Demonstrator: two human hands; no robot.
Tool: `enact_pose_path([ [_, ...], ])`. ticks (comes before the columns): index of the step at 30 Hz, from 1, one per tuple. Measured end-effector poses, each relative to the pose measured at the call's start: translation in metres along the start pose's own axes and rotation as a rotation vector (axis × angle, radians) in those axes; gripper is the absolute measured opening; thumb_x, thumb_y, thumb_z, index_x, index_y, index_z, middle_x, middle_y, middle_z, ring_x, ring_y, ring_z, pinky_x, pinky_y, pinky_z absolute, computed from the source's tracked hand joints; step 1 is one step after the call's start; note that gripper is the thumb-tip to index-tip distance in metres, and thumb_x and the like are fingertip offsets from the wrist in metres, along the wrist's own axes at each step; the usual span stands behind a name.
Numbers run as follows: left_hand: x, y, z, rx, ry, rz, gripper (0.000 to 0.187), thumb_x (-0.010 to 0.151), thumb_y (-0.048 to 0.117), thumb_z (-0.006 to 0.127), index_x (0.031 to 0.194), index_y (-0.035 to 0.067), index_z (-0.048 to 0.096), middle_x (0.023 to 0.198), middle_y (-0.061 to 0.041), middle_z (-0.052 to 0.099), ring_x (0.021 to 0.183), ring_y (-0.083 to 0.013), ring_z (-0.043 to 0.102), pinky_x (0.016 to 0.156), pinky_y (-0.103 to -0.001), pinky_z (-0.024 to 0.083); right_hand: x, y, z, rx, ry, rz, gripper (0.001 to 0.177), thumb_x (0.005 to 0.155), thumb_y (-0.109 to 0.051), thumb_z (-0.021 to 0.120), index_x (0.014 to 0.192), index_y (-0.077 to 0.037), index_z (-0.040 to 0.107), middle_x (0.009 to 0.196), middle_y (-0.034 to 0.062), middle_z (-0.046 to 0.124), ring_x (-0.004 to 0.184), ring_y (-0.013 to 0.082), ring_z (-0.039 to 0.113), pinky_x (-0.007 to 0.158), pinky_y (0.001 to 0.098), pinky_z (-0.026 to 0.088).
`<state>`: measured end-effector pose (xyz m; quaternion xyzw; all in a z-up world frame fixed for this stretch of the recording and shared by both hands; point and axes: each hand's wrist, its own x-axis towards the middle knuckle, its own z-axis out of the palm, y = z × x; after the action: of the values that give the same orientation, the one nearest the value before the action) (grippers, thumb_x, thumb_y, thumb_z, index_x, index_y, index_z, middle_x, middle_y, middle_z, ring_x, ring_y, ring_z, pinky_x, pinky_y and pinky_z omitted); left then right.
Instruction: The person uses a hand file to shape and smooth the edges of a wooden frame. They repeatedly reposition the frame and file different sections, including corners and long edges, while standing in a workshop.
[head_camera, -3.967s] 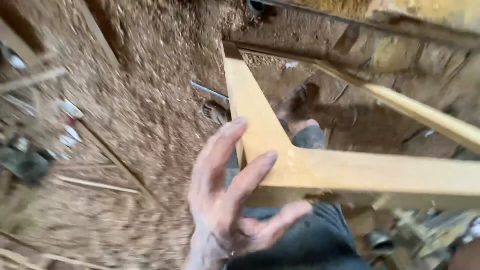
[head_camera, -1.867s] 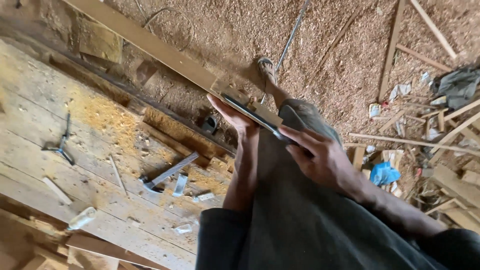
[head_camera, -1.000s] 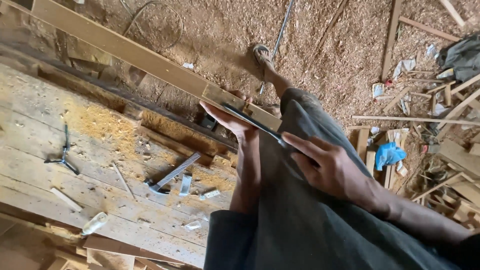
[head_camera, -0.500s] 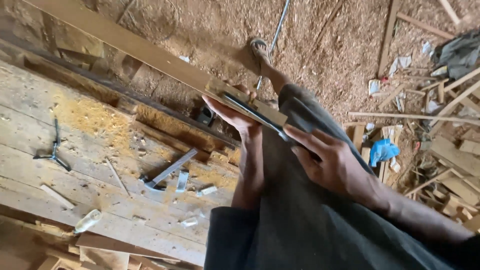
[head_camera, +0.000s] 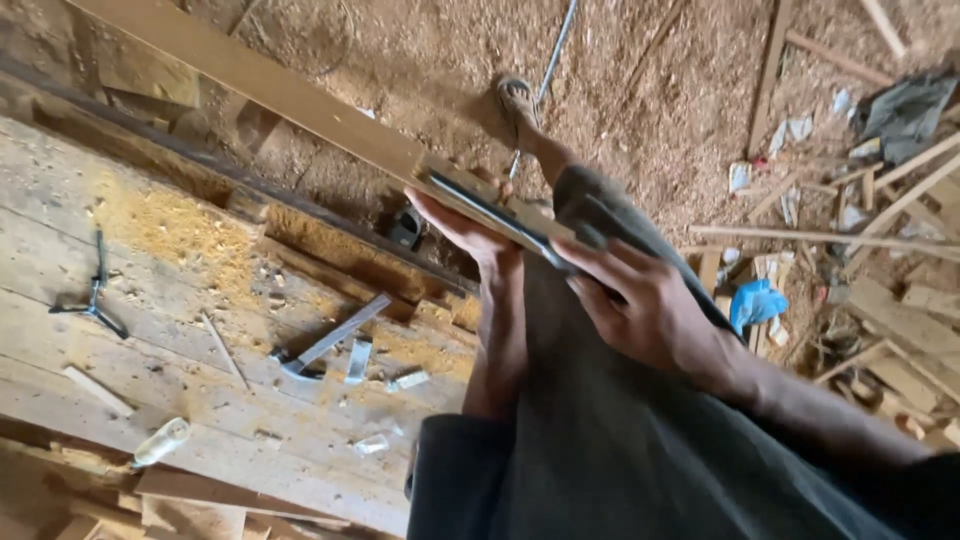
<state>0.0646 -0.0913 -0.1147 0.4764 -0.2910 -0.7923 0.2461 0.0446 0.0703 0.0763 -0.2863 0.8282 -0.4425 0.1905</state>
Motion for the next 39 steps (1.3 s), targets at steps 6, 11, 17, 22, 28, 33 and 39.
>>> enact_pose_path([
  [6,-0.003,-0.004,0.001,-0.006,0.003,-0.003,0.064,0.099,0.075,0.041,0.121,0.017,0.059,0.101,-0.008,0.062,0.084,-0.0178,0.062,0.075,-0.034,0.058,0.011,-0.006,0.003,-0.036,0.0,-0.011,0.042,0.095,-0.006,0.065,0.136,-0.01,0.07,0.091,0.0245,0.063,0.068,0.0419,0.063,0.052,0.0492,0.046],
  [11,0.002,0.006,0.0,-0.035,-0.012,0.026,0.064,0.099,0.075,0.04,0.119,0.017,0.06,0.098,-0.007,0.063,0.082,-0.017,0.063,0.073,-0.034,0.059,-0.001,-0.003,-0.003,-0.028,-0.009,0.011,0.043,0.091,-0.008,0.068,0.134,-0.014,0.072,0.078,0.0151,0.066,0.056,0.0303,0.063,0.049,0.0414,0.051],
  [17,0.003,0.005,0.003,-0.039,-0.027,0.027,0.064,0.099,0.075,0.04,0.117,0.017,0.061,0.094,-0.007,0.064,0.078,-0.0159,0.063,0.071,-0.033,0.06,0.001,0.002,0.0,-0.008,0.002,-0.063,0.045,0.093,-0.003,0.064,0.136,-0.012,0.07,0.08,0.0174,0.062,0.059,0.0322,0.062,0.05,0.0418,0.047],
  [22,0.006,0.006,0.0,-0.035,-0.027,0.019,0.064,0.099,0.075,0.04,0.114,0.017,0.062,0.09,-0.006,0.065,0.075,-0.0148,0.064,0.068,-0.032,0.061,0.02,-0.005,0.01,0.081,0.023,-0.115,0.042,0.094,0.002,0.063,0.135,-0.005,0.069,0.077,0.0209,0.061,0.057,0.0296,0.059,0.049,0.0406,0.046],
  [28,-0.004,0.011,-0.004,-0.059,-0.029,0.048,0.064,0.099,0.075,0.04,0.111,0.017,0.063,0.086,-0.005,0.066,0.072,-0.0137,0.064,0.065,-0.031,0.061,0.018,-0.008,0.002,0.053,-0.016,-0.079,0.044,0.095,-0.001,0.062,0.139,-0.007,0.067,0.086,0.0239,0.064,0.064,0.0366,0.063,0.053,0.0463,0.048],
  [33,-0.005,0.015,-0.003,-0.084,-0.028,0.077,0.064,0.099,0.075,0.04,0.109,0.017,0.064,0.083,-0.005,0.067,0.069,-0.0129,0.065,0.063,-0.03,0.062,0.0,-0.001,-0.002,0.003,-0.028,-0.046,0.047,0.093,-0.004,0.065,0.14,-0.012,0.068,0.086,0.0212,0.064,0.069,0.0357,0.065,0.053,0.0444,0.048],
  [39,-0.007,0.013,-0.001,-0.105,-0.037,0.072,0.064,0.099,0.075,0.04,0.107,0.017,0.065,0.079,-0.004,0.068,0.066,-0.0118,0.065,0.061,-0.03,0.063,0.0,0.003,-0.004,-0.006,-0.014,-0.04,0.047,0.094,-0.001,0.064,0.139,-0.01,0.068,0.084,0.0212,0.065,0.063,0.0306,0.063,0.051,0.0414,0.047],
])
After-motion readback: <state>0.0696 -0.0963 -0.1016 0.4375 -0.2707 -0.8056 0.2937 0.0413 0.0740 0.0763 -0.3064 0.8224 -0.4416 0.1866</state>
